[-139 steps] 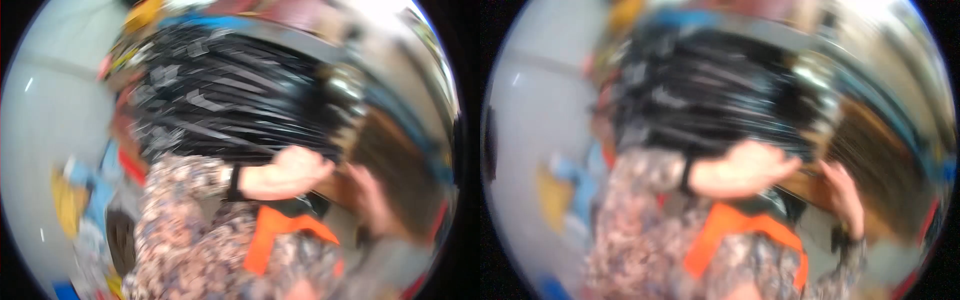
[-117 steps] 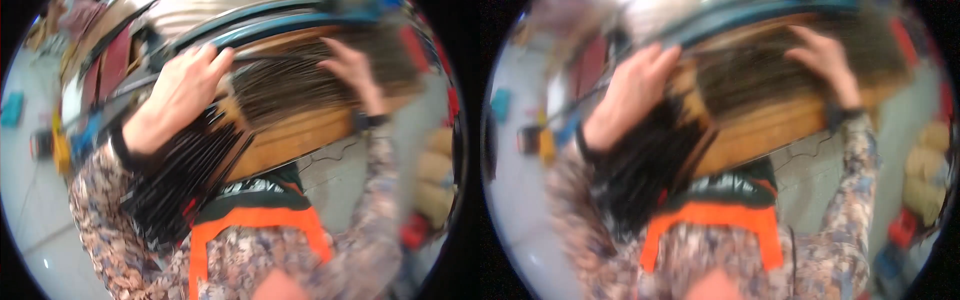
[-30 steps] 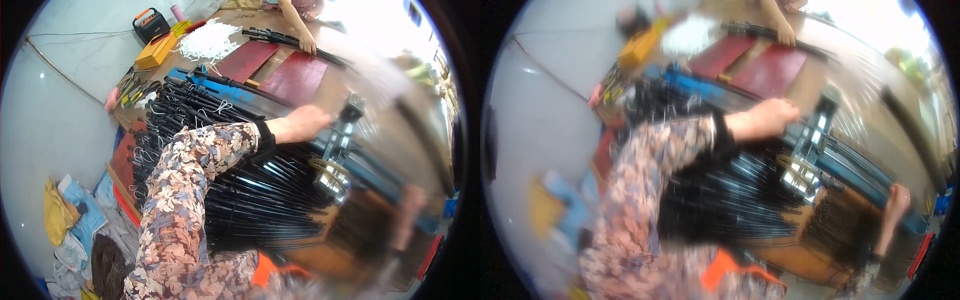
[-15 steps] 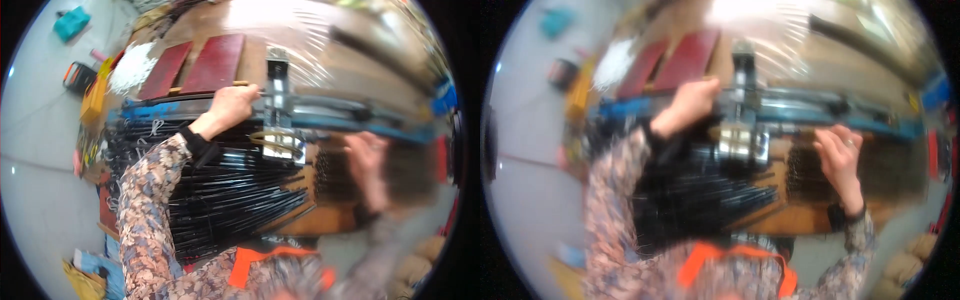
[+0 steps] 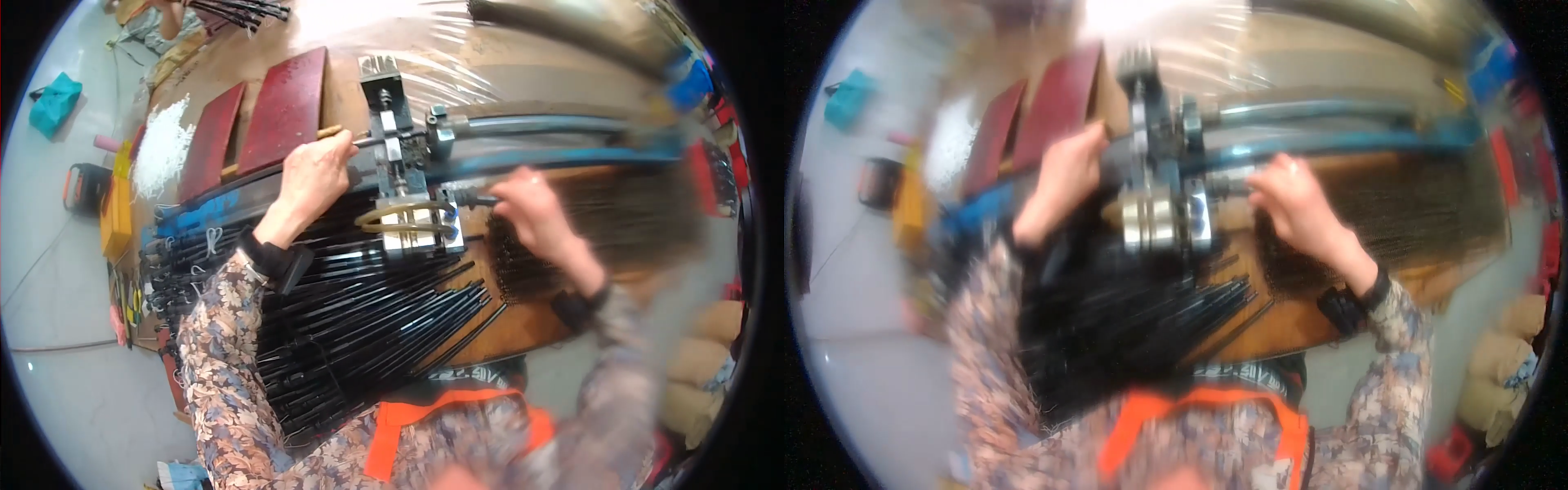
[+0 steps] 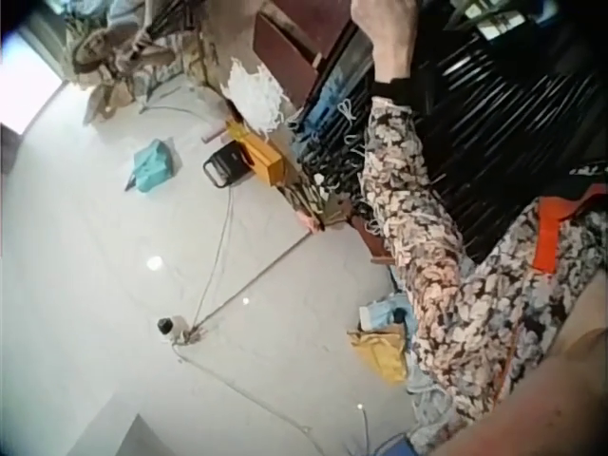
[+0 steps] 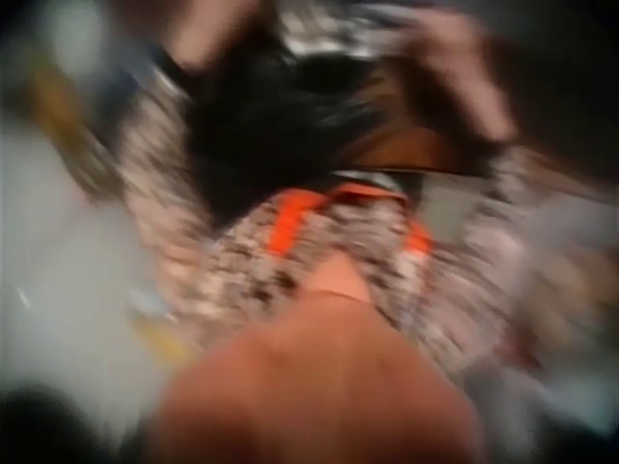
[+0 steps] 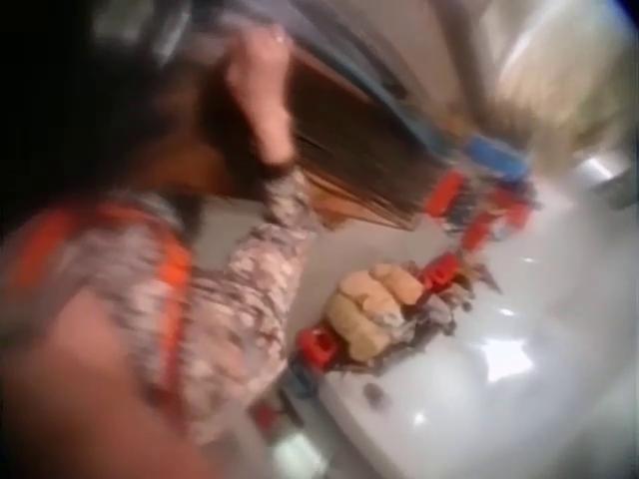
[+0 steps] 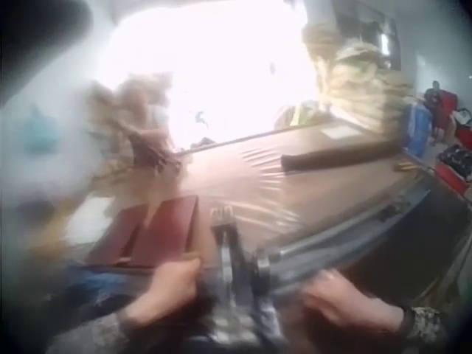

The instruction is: The recorder is manually placing and organizing thin black rods into a specialized template on a fabrication machine.

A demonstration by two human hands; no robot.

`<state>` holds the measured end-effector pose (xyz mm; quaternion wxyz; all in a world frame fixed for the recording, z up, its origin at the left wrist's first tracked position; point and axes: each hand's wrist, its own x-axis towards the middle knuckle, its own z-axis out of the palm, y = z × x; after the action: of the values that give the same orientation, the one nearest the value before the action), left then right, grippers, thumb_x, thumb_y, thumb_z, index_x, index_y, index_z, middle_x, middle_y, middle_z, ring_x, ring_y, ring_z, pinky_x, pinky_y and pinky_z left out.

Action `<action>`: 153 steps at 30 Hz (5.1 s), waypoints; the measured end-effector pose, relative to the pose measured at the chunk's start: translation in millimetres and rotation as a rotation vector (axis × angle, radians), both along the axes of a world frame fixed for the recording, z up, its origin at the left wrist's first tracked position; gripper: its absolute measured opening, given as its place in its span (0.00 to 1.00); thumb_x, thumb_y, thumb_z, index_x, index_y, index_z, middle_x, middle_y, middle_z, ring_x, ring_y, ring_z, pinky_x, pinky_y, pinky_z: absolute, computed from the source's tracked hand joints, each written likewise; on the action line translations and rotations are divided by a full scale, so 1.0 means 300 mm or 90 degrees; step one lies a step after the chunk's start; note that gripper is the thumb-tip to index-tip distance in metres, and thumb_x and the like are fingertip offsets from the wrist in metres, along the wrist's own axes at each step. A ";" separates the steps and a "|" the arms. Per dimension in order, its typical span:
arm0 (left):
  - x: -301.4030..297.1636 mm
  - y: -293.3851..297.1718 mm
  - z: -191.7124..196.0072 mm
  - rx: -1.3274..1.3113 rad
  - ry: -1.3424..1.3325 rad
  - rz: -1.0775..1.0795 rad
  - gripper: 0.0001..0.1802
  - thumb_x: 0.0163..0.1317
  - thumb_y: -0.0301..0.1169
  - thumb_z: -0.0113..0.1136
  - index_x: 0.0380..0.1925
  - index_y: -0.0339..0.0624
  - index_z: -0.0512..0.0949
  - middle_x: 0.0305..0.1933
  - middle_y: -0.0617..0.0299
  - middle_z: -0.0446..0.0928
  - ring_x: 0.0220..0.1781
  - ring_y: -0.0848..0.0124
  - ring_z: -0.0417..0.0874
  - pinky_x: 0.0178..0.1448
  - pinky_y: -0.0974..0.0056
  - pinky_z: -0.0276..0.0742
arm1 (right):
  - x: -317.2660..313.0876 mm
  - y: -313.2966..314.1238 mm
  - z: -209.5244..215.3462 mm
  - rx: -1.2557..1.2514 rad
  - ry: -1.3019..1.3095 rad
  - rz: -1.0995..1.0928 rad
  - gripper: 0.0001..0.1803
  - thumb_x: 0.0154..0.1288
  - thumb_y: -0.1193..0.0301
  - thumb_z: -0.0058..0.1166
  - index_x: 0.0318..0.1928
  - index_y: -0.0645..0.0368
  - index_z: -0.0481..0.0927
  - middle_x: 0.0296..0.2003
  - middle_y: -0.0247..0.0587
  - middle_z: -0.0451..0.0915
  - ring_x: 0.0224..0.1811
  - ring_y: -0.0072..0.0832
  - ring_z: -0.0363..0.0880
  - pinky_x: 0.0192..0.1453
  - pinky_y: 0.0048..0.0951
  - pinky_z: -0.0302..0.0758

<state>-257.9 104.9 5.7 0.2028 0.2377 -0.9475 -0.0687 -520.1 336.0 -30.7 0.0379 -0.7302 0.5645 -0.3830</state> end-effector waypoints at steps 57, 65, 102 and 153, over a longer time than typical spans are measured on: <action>0.044 0.703 0.225 -0.187 -0.122 -0.178 0.18 0.53 0.19 0.59 0.46 0.37 0.78 0.28 0.56 0.68 0.32 0.59 0.75 0.34 0.56 0.73 | -0.018 0.582 -0.243 0.065 0.002 -0.432 0.44 0.51 0.63 0.74 0.69 0.58 0.70 0.21 0.35 0.72 0.24 0.27 0.73 0.33 0.32 0.74; -0.069 0.627 0.177 -0.234 -0.139 -0.233 0.21 0.49 0.19 0.57 0.47 0.39 0.75 0.30 0.56 0.69 0.35 0.59 0.75 0.38 0.58 0.75 | -0.198 0.470 -0.222 -0.066 0.052 -0.438 0.48 0.50 0.57 0.75 0.67 0.66 0.68 0.33 0.41 0.80 0.33 0.30 0.80 0.38 0.31 0.78; 0.645 0.411 0.378 -0.139 0.151 0.131 0.08 0.65 0.23 0.59 0.43 0.32 0.78 0.33 0.45 0.77 0.34 0.48 0.79 0.37 0.55 0.73 | 0.246 -0.131 0.180 0.045 -0.003 0.014 0.07 0.65 0.65 0.62 0.39 0.51 0.88 0.37 0.31 0.87 0.37 0.23 0.84 0.55 0.30 0.67; 0.076 0.315 0.030 -0.003 -0.040 -0.023 0.12 0.68 0.38 0.54 0.32 0.42 0.77 0.28 0.48 0.80 0.34 0.47 0.83 0.37 0.48 0.79 | 0.168 0.503 0.092 -0.021 0.231 -0.241 0.15 0.59 0.72 0.65 0.47 0.58 0.83 0.36 0.33 0.85 0.45 0.34 0.79 0.52 0.37 0.63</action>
<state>-235.0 199.4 14.7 0.1722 0.2218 -0.9577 -0.0630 -469.7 486.7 -3.2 -0.1481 -0.6691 0.6822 -0.2548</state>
